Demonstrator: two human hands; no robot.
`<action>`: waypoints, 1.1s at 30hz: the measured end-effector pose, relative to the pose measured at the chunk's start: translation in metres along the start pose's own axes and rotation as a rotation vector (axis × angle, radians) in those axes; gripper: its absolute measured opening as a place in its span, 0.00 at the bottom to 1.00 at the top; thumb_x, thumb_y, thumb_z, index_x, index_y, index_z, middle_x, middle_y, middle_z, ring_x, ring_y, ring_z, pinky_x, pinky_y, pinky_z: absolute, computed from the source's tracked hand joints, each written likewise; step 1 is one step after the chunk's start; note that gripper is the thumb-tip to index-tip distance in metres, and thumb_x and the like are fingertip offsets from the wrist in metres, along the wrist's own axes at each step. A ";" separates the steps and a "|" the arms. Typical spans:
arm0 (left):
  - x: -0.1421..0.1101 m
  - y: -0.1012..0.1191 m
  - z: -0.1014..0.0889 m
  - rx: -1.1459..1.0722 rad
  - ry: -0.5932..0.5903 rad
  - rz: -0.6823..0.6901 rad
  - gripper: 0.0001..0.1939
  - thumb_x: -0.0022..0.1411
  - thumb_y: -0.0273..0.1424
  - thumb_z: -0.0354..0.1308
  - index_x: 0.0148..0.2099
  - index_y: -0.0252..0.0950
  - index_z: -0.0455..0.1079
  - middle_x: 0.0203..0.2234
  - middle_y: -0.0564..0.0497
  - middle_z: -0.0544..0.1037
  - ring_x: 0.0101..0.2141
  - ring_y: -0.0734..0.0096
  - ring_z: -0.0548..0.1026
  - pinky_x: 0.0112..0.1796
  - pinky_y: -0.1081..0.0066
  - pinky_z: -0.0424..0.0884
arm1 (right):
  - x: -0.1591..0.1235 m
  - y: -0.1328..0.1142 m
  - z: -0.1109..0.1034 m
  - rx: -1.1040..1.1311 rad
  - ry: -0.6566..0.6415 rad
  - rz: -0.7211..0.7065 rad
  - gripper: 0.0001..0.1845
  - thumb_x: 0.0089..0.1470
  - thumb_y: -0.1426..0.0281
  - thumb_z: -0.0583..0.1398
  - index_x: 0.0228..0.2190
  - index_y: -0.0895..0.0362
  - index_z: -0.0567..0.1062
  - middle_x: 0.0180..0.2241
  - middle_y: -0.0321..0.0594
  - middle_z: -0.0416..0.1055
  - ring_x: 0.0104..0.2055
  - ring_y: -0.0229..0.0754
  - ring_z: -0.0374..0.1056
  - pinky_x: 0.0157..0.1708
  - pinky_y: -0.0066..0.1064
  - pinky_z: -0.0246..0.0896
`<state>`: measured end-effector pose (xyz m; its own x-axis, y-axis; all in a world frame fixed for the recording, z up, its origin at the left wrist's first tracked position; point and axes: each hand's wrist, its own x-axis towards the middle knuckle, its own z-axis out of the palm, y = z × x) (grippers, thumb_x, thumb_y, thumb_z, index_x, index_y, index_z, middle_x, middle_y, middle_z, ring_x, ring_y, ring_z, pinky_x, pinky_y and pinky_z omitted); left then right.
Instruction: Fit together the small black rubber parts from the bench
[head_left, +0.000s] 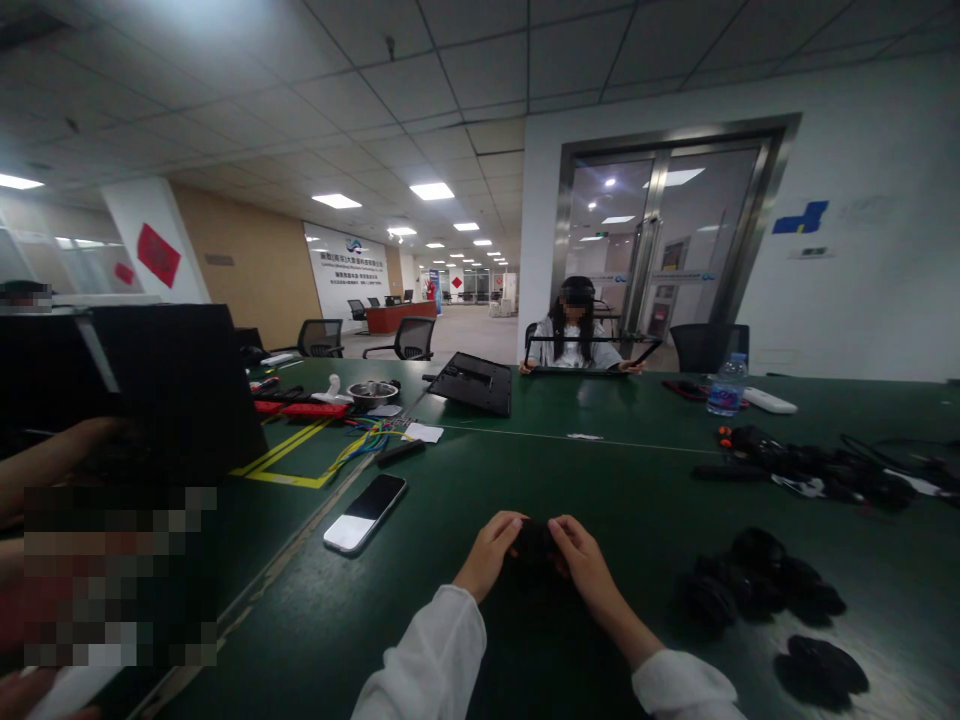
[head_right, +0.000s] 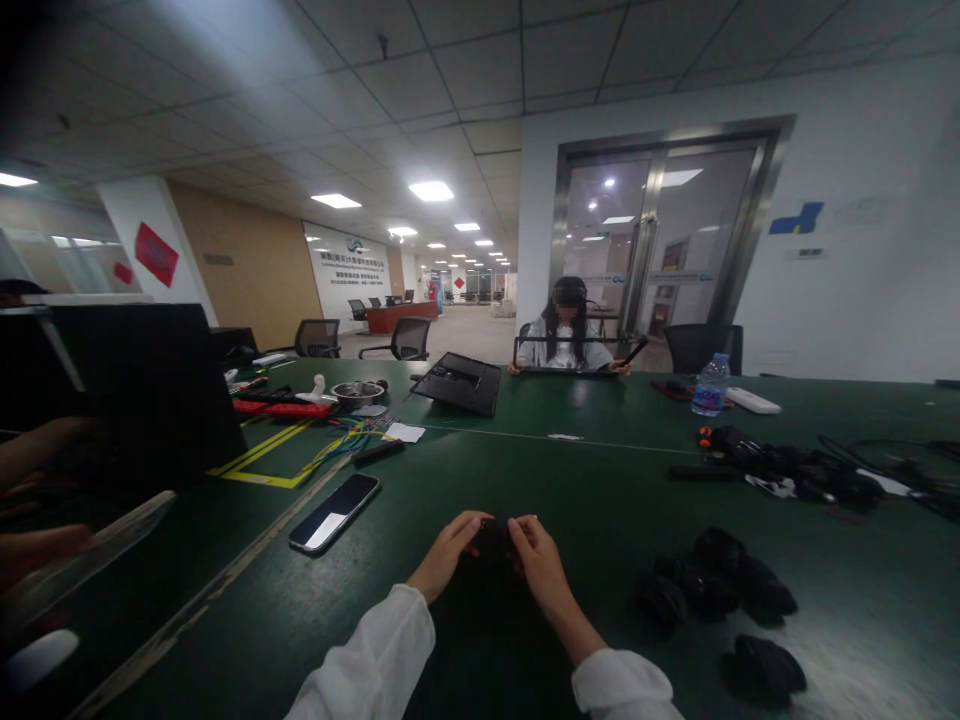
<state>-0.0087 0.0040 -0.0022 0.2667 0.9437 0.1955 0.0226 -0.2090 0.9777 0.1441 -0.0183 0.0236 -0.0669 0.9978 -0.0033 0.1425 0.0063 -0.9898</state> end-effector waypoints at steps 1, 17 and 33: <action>0.000 -0.001 0.000 -0.001 0.002 -0.002 0.18 0.57 0.41 0.44 0.40 0.35 0.67 0.35 0.50 0.68 0.36 0.69 0.66 0.31 0.74 0.63 | 0.000 0.000 0.000 0.003 0.000 0.002 0.16 0.44 0.54 0.51 0.25 0.54 0.64 0.21 0.32 0.64 0.22 0.35 0.60 0.20 0.27 0.54; 0.002 -0.007 0.000 0.044 -0.027 0.001 0.17 0.53 0.41 0.50 0.40 0.34 0.66 0.33 0.50 0.69 0.34 0.69 0.67 0.31 0.73 0.63 | 0.003 0.003 0.001 0.041 0.049 0.013 0.17 0.42 0.53 0.52 0.24 0.55 0.63 0.18 0.30 0.62 0.19 0.34 0.59 0.18 0.26 0.52; -0.002 0.001 0.000 0.087 -0.015 -0.009 0.17 0.51 0.41 0.54 0.38 0.34 0.66 0.32 0.49 0.70 0.36 0.67 0.67 0.37 0.70 0.61 | 0.006 0.012 -0.002 0.042 0.021 -0.007 0.18 0.44 0.53 0.51 0.28 0.55 0.66 0.19 0.31 0.63 0.20 0.35 0.60 0.19 0.27 0.53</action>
<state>-0.0093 0.0018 -0.0014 0.2810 0.9416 0.1854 0.1087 -0.2232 0.9687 0.1472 -0.0123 0.0121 -0.0468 0.9989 0.0064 0.1008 0.0111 -0.9948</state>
